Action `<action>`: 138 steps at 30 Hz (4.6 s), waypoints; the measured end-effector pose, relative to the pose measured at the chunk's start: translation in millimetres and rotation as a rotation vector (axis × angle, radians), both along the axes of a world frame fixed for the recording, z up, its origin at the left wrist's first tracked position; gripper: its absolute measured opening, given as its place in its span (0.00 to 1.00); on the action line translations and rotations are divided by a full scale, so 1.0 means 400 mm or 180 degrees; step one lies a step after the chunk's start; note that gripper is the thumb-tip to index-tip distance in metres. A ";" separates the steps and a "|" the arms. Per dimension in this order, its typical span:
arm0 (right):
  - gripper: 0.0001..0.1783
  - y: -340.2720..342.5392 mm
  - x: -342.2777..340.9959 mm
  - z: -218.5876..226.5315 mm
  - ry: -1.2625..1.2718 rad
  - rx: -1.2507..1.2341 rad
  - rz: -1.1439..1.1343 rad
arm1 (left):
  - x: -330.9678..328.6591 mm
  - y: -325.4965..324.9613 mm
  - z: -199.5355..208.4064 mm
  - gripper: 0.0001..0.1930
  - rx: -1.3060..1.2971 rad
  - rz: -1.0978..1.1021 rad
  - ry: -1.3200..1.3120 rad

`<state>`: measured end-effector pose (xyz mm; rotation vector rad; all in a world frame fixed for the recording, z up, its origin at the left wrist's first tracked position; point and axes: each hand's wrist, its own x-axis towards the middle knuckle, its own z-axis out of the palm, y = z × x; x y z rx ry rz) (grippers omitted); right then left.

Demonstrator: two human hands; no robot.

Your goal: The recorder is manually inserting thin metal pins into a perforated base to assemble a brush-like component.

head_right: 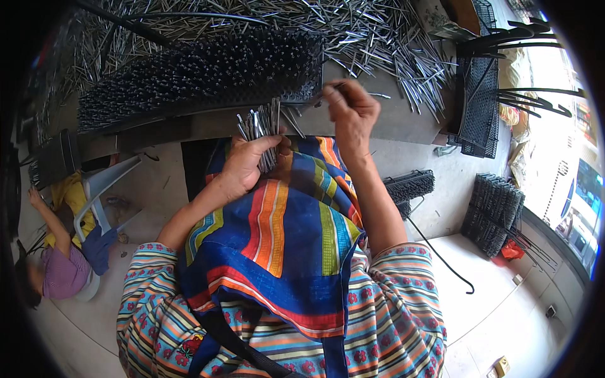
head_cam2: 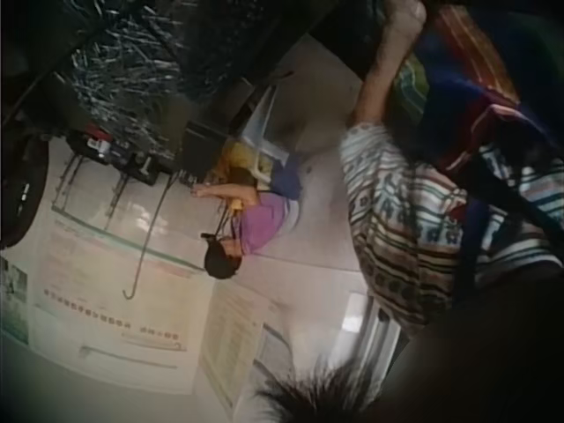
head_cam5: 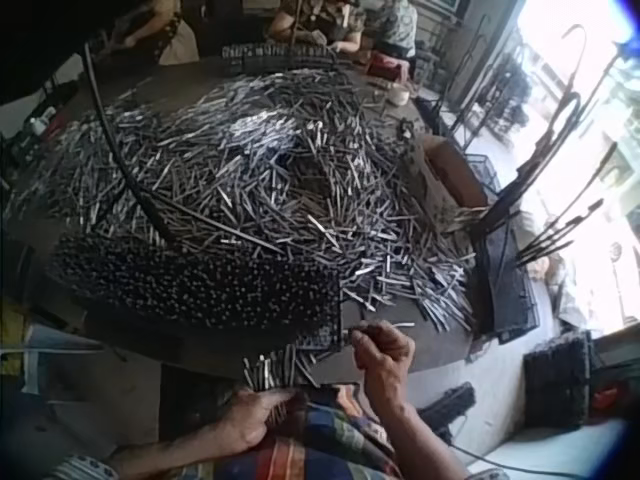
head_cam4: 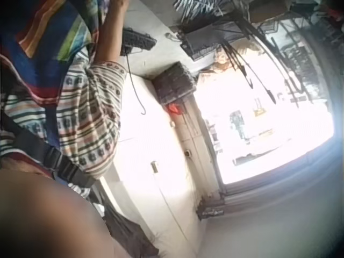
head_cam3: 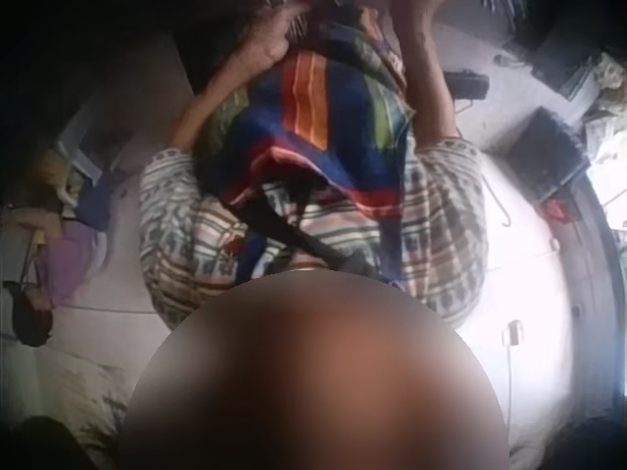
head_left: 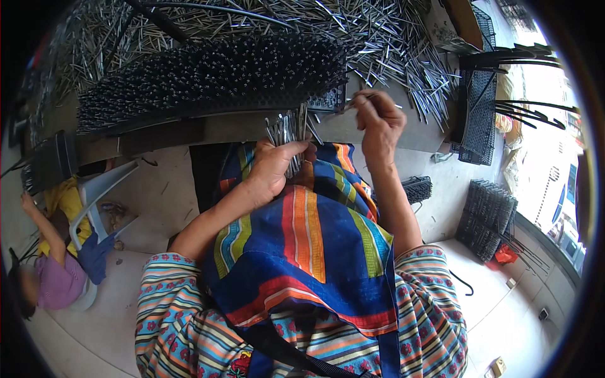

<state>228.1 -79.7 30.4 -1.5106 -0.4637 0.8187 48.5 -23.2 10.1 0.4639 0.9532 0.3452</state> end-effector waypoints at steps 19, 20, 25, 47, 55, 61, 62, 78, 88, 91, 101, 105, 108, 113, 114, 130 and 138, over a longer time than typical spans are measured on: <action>0.08 0.048 0.024 -0.018 -0.2939 0.0073 0.0043 | -0.007 0.009 0.002 0.06 -0.0123 -0.0231 0.0066; 0.08 0.050 0.024 -0.018 -0.3000 0.0001 0.0048 | -0.008 0.008 -0.002 0.06 -0.0174 -0.0226 0.0008; 0.08 0.056 0.025 -0.025 -0.3125 0.0031 -0.0066 | -0.011 0.009 0.006 0.06 -0.0324 -0.0115 -0.0105; 0.01 0.036 -0.061 0.006 0.0199 -0.0151 0.0514 | -0.039 0.022 0.011 0.08 -0.0293 0.0156 0.0066; 0.07 0.095 -0.042 -0.001 -0.2669 0.0820 0.0552 | -0.071 0.019 -0.011 0.09 -0.0146 -0.0128 0.0127; 0.07 0.082 -0.045 -0.010 -0.2208 0.0692 0.0494 | -0.068 0.022 0.013 0.05 -0.0309 0.0117 0.0115; 0.07 0.082 -0.047 -0.013 -0.2209 0.0694 0.0503 | -0.069 0.021 0.008 0.05 -0.0287 0.0101 0.0124; 0.06 0.129 -0.068 0.021 -0.3558 0.0010 0.0744 | -0.077 0.030 0.000 0.05 -0.0541 0.0105 -0.0054; 0.06 0.082 -0.115 -0.002 -0.0711 -0.0764 0.1485 | -0.091 0.038 0.016 0.07 -0.0431 -0.0049 -0.0366; 0.04 0.087 -0.117 0.011 0.0098 -0.0806 0.1503 | -0.099 0.044 0.036 0.08 -0.0393 -0.0022 -0.0300; 0.06 0.181 -0.187 0.029 -0.1349 0.0538 0.0552 | -0.202 0.030 -0.023 0.07 -0.0145 -0.0053 0.0006; 0.07 0.200 -0.200 0.023 -0.2144 0.0799 0.0756 | -0.207 0.018 -0.025 0.06 -0.0044 -0.0117 -0.0035; 0.07 0.211 -0.209 0.022 -0.2147 0.0847 0.0790 | -0.215 0.021 -0.031 0.05 -0.0033 0.0091 -0.0019; 0.08 0.218 -0.212 0.019 -0.2098 0.0806 0.0719 | -0.201 0.051 0.001 0.06 -0.0212 0.0417 -0.0120; 0.08 0.221 -0.213 0.019 -0.2098 0.0798 0.0705 | -0.198 0.057 -0.001 0.06 -0.0291 0.0537 -0.0263; 0.10 0.184 -0.214 0.022 -0.2989 0.1072 0.1154 | -0.184 0.056 -0.027 0.04 -0.0484 0.0799 -0.0414; 0.09 0.168 -0.223 -0.001 -0.3679 0.1101 0.1291 | -0.170 0.054 -0.011 0.04 -0.0556 0.0894 -0.0424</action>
